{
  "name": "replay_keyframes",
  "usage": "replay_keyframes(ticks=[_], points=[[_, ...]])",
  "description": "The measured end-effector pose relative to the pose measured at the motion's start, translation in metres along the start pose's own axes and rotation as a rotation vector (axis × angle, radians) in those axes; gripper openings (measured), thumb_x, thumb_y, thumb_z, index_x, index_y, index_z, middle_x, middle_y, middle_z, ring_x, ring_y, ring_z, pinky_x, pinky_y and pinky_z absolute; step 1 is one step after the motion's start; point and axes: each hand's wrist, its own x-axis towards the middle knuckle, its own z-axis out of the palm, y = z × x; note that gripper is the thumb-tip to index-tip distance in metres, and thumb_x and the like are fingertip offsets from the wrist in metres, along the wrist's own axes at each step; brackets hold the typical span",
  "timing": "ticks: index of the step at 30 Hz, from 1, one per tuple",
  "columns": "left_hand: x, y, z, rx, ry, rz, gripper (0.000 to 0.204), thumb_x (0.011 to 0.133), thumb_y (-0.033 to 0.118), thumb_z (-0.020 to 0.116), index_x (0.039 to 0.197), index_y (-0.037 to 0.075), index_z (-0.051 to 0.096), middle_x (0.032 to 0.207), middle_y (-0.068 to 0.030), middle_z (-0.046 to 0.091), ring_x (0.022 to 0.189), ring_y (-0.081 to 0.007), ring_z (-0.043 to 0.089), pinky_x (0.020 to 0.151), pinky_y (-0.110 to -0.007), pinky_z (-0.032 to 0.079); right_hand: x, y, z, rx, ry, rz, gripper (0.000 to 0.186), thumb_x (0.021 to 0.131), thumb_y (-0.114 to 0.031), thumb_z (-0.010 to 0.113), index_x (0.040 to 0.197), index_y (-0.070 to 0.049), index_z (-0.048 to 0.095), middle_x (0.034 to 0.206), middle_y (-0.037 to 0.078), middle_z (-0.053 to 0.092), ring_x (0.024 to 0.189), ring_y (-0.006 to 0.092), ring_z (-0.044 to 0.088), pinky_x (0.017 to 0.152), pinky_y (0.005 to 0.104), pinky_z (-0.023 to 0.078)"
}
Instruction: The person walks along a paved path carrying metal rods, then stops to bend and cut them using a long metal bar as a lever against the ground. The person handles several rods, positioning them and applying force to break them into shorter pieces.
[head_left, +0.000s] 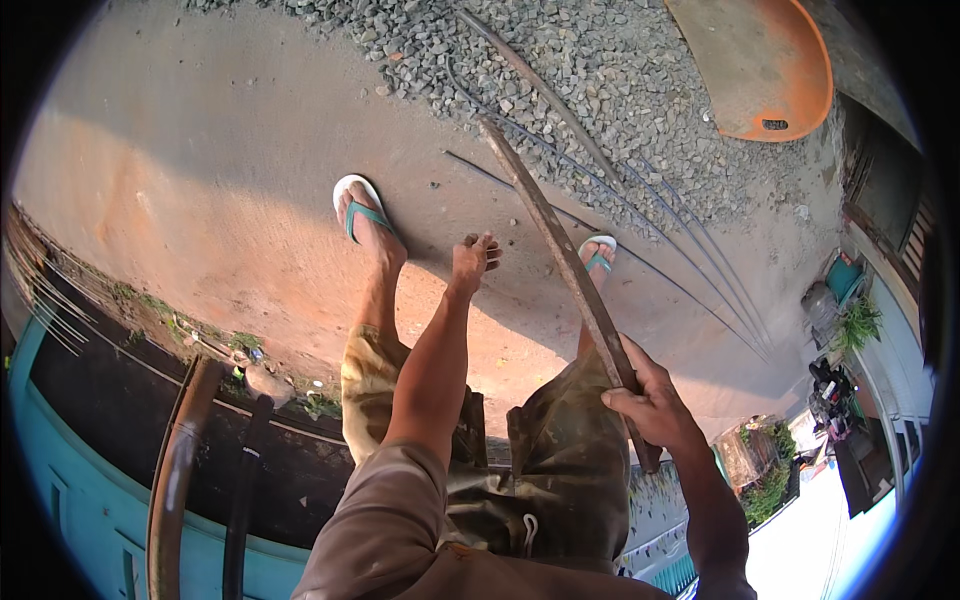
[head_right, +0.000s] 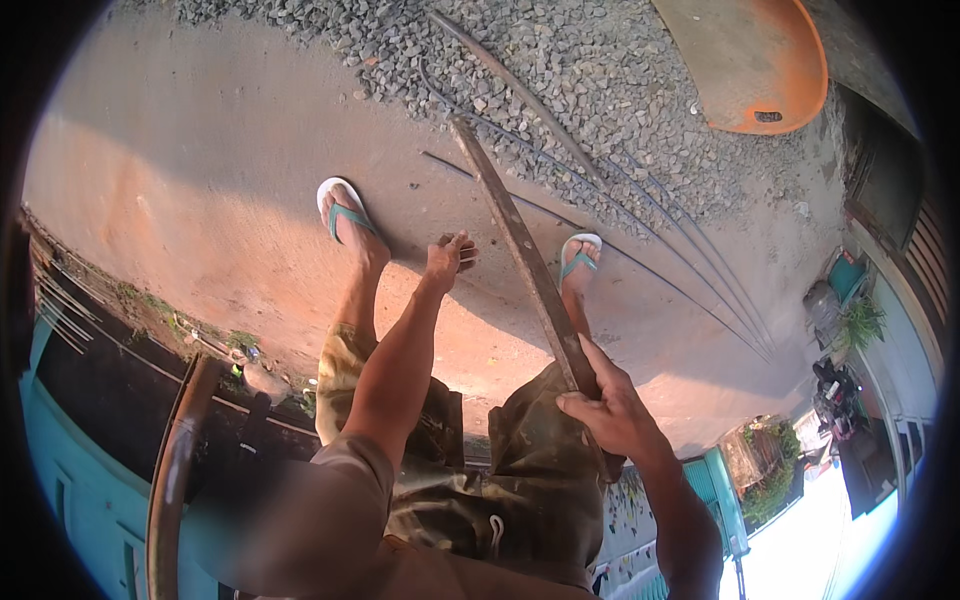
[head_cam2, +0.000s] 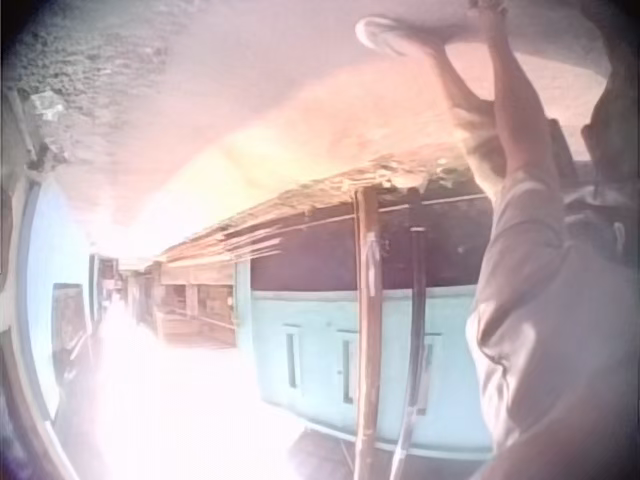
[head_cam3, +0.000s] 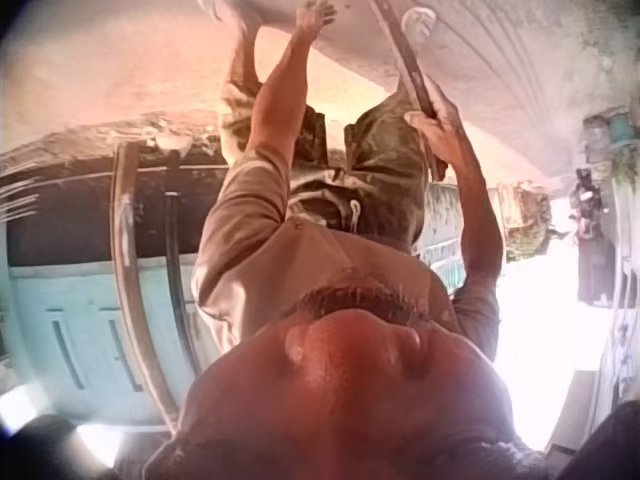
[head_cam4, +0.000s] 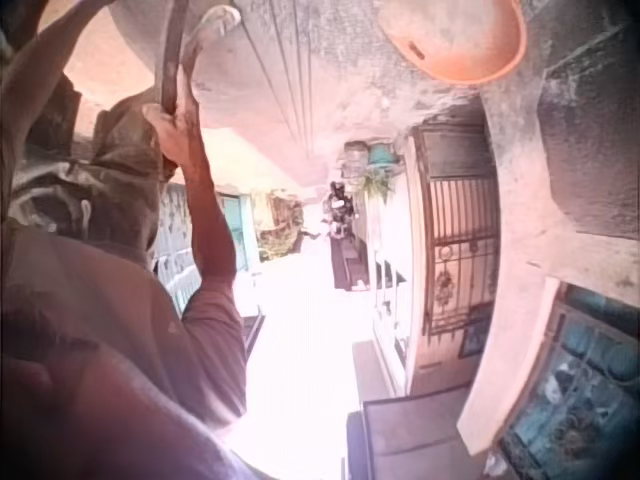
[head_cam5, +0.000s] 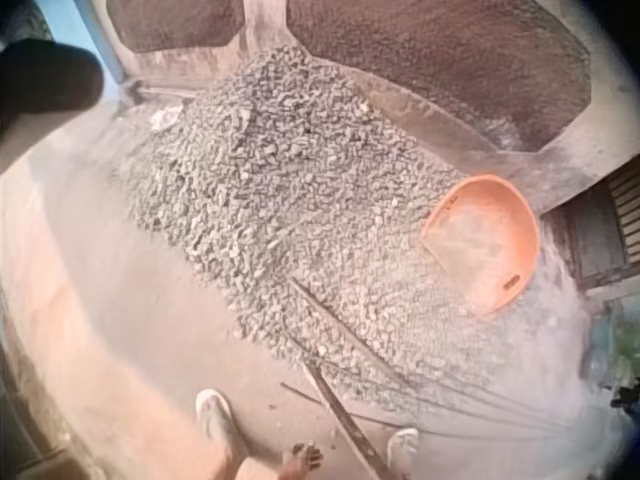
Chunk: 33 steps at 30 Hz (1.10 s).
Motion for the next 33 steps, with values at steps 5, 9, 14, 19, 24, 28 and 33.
replay_keyframes(ticks=[5, 9, 14, 19, 24, 28, 33], points=[[0.094, -0.010, 0.063, 0.049, 0.121, 0.138, 0.032, 0.085, 0.027, 0.068, 0.086, -0.004, 0.059, 0.071, -0.0092, 0.061, 0.066, -0.0199, 0.064, 0.050, -0.033, 0.049, -0.004, 0.059, 0.012, -0.051, 0.169, -0.064, 0.074, 0.075, -0.001, 0.062, 0.141, 0.002, 0.029, 0.118, 0.016, 0.058, 0.103, 0.0192, 0.058, 0.089, 0.0303, 0.046], [0.143, -0.015, 0.084, 0.754, 0.390, 0.318, 0.031, 0.081, 0.016, 0.072, 0.096, -0.007, 0.057, 0.080, -0.0123, 0.065, 0.066, -0.0216, 0.063, 0.053, -0.032, 0.049, -0.014, 0.086, 0.006, -0.211, 0.216, 0.113, 0.075, 0.073, -0.006, 0.064, 0.139, 0.002, 0.031, 0.105, 0.017, 0.062, 0.096, 0.0185, 0.060, 0.083, 0.0310, 0.048], [0.124, -0.025, 0.100, -0.032, 0.434, 0.453, 0.018, 0.077, 0.005, 0.069, 0.085, -0.004, 0.055, 0.072, -0.0089, 0.061, 0.061, -0.0158, 0.058, 0.049, -0.031, 0.045, -0.010, 0.102, -0.003, -0.312, 0.184, 0.031, 0.077, 0.074, -0.008, 0.065, 0.140, 0.003, 0.027, 0.099, 0.022, 0.063, 0.089, 0.0262, 0.065, 0.078, 0.0344, 0.050], [0.098, -0.016, 0.103, -0.527, 0.267, 0.414, 0.009, 0.079, 0.000, 0.063, 0.087, -0.003, 0.058, 0.073, -0.0084, 0.060, 0.061, -0.0134, 0.055, 0.053, -0.027, 0.047, -0.010, 0.073, -0.014, -0.496, 0.148, 0.027, 0.075, 0.076, -0.009, 0.064, 0.139, 0.006, 0.026, 0.101, 0.027, 0.062, 0.093, 0.0384, 0.064, 0.079, 0.0409, 0.051], [0.110, -0.026, 0.098, -0.440, 0.170, 0.384, 0.017, 0.079, 0.002, 0.065, 0.093, -0.005, 0.059, 0.080, -0.0075, 0.062, 0.065, -0.0150, 0.058, 0.058, -0.027, 0.049, 0.003, 0.034, -0.032, -0.646, 0.115, 0.149, 0.075, 0.075, -0.009, 0.063, 0.140, 0.005, 0.025, 0.104, 0.033, 0.059, 0.093, 0.0436, 0.062, 0.080, 0.0433, 0.050], [0.139, -0.017, 0.112, 0.178, 0.420, 0.433, 0.045, 0.069, 0.036, 0.075, 0.079, -0.007, 0.065, 0.065, -0.0208, 0.064, 0.069, -0.0221, 0.066, 0.057, -0.040, 0.047, 0.014, 0.015, -0.030, -0.694, 0.157, 0.099, 0.076, 0.074, -0.007, 0.061, 0.140, 0.004, 0.025, 0.100, 0.031, 0.061, 0.091, 0.0424, 0.063, 0.079, 0.0426, 0.050], [0.131, -0.016, 0.122, 0.319, 0.511, 0.417, 0.035, 0.071, 0.023, 0.078, 0.087, -0.006, 0.066, 0.076, -0.0080, 0.067, 0.070, -0.0137, 0.059, 0.065, -0.032, 0.049, 0.014, 0.002, -0.023, -0.784, 0.176, 0.143, 0.078, 0.072, -0.006, 0.061, 0.141, 0.001, 0.025, 0.097, 0.030, 0.061, 0.088, 0.0411, 0.064, 0.077, 0.0420, 0.051]])
